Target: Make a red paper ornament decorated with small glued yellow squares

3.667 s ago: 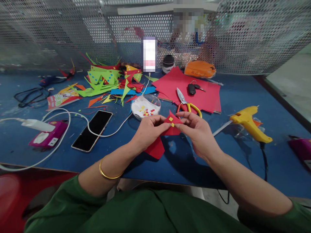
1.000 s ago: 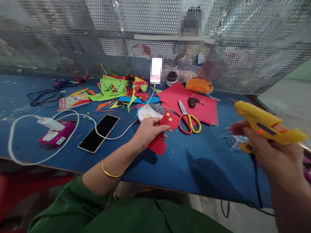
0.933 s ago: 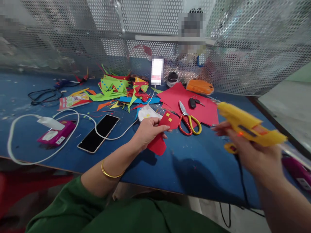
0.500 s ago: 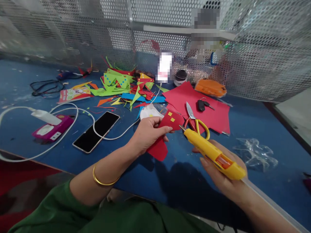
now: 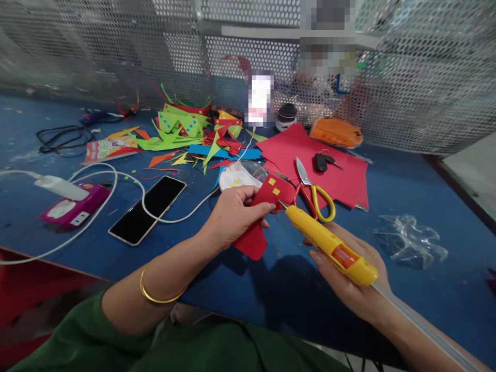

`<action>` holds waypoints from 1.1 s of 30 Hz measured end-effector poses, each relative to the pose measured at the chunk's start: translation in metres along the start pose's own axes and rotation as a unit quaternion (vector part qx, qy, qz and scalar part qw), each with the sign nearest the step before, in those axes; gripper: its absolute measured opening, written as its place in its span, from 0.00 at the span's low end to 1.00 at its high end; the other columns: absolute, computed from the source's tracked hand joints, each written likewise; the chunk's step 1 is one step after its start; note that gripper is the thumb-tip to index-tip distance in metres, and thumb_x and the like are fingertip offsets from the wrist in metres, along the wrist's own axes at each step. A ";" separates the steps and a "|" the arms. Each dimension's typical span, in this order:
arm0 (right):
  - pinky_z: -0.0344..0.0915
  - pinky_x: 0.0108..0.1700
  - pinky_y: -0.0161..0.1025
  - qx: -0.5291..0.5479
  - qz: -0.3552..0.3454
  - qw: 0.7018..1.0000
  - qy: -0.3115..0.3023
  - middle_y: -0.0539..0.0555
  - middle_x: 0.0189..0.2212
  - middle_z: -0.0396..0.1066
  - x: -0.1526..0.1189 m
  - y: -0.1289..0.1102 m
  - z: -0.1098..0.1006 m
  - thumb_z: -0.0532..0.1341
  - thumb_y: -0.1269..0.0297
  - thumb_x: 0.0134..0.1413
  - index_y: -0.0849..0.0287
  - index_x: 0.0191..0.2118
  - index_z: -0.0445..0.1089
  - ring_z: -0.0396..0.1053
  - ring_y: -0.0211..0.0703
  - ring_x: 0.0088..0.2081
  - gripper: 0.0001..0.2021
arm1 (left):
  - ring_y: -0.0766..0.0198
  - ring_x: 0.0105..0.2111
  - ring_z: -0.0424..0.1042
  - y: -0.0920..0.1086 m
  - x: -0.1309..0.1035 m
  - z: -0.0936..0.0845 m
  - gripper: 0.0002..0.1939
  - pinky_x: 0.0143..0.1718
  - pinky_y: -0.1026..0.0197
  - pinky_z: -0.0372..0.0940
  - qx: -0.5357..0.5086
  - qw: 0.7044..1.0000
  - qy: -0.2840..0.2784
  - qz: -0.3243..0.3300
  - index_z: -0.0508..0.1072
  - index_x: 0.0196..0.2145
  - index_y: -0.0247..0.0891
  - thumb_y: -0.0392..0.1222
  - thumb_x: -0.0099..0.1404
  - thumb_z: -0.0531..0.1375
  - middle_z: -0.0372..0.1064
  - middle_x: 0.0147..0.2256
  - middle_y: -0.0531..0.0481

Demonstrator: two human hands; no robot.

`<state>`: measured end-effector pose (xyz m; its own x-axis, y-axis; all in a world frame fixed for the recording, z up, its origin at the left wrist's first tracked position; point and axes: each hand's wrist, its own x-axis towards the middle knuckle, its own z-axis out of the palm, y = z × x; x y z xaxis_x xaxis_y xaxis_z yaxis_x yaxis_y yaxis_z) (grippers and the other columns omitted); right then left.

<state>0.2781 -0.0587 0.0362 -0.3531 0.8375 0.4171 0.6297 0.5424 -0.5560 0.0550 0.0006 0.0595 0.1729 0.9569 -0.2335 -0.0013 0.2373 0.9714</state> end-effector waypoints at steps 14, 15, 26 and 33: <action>0.63 0.27 0.38 0.009 0.002 1.000 -0.006 0.50 0.29 0.72 0.001 0.001 0.002 0.59 0.64 0.64 0.53 0.38 0.67 0.71 0.40 0.27 0.02 | 0.70 0.20 0.71 -0.001 0.001 0.000 0.04 0.20 0.68 0.63 0.007 1.000 -0.007 -0.001 0.78 0.33 0.35 0.37 0.58 0.66 0.79 0.29 0.49; 0.62 0.27 0.38 0.010 0.001 1.000 -0.007 0.49 0.29 0.71 0.001 0.001 0.002 0.59 0.64 0.64 0.53 0.38 0.67 0.71 0.40 0.27 0.02 | 0.69 0.20 0.71 -0.001 0.001 0.000 0.04 0.20 0.68 0.63 0.009 1.000 -0.008 0.000 0.78 0.33 0.35 0.37 0.58 0.66 0.78 0.28 0.50; 0.60 0.26 0.36 0.003 -0.004 1.000 -0.005 0.48 0.26 0.66 0.000 0.001 0.002 0.57 0.62 0.65 0.54 0.36 0.66 0.65 0.37 0.24 0.05 | 0.68 0.19 0.71 -0.003 0.001 -0.001 0.06 0.20 0.68 0.63 0.027 1.000 -0.009 -0.004 0.78 0.33 0.35 0.40 0.58 0.66 0.73 0.20 0.52; 0.59 0.25 0.36 -0.004 -0.008 1.000 -0.001 0.48 0.25 0.66 0.000 0.001 0.003 0.57 0.60 0.66 0.54 0.36 0.66 0.65 0.37 0.23 0.07 | 0.69 0.20 0.71 -0.002 0.000 0.000 0.06 0.20 0.69 0.64 0.028 1.000 -0.007 -0.002 0.77 0.34 0.34 0.39 0.58 0.66 0.74 0.22 0.52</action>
<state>0.2767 -0.0582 0.0335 -0.3645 0.8285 0.4251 0.6293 0.5557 -0.5434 0.0547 -0.0002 0.0577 0.1861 0.9535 -0.2369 0.0539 0.2309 0.9715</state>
